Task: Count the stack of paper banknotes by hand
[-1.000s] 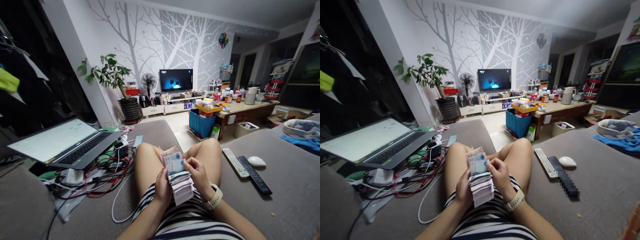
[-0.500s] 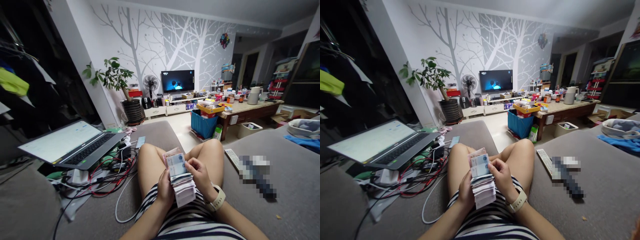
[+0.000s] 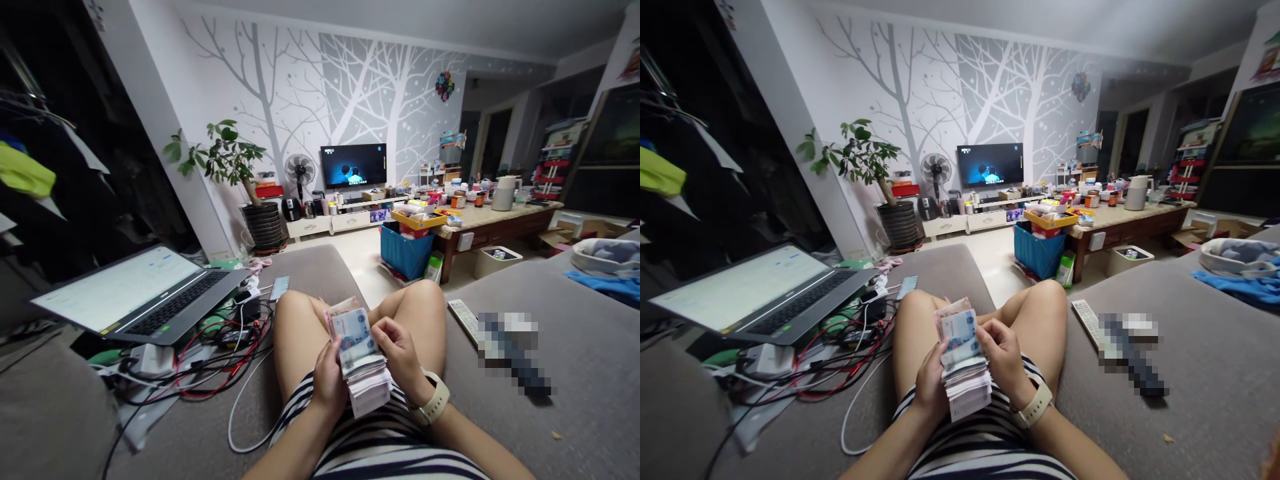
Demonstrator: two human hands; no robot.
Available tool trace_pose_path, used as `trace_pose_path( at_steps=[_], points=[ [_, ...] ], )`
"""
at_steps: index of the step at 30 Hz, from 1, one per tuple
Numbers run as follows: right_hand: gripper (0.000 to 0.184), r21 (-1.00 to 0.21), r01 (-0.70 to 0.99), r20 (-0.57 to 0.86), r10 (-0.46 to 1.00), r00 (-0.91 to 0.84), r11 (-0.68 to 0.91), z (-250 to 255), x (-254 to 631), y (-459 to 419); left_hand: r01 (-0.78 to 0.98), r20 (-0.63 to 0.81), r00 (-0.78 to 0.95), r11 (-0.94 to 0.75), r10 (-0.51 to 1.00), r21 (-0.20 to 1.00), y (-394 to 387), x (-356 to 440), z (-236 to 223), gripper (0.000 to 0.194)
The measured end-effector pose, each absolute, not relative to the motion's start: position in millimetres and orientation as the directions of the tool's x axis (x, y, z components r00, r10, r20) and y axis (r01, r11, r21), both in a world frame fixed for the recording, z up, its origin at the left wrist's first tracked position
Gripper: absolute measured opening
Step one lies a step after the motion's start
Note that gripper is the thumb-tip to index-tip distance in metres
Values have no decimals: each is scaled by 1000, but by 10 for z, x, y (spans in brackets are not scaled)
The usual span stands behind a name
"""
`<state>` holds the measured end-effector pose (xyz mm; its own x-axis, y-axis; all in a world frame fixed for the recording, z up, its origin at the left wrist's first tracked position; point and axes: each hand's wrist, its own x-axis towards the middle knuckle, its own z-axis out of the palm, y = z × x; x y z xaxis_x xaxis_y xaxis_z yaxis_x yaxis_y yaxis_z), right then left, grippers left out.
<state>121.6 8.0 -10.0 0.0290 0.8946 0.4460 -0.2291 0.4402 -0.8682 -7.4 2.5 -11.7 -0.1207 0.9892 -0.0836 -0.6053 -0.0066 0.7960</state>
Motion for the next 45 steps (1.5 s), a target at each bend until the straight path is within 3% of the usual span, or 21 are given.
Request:
trace_pose_path(
  at_steps=[22, 30, 45],
  points=[
    [33, -909, -136, 391, 920, 44, 393, -162, 1229, 158, -646, -79, 12, 68, 997, 760, -39, -58, -20, 31],
    [34, -907, -156, 387, 920, 51, 391, -124, 1226, 109, -590, -69, -122, -17, 990, 807, 15, -71, -104, 31],
    [25, -882, -223, 416, 908, 45, 415, -107, 1220, 92, -525, -34, -158, -55, 987, 850, -11, -62, -79, 26]
  ],
)
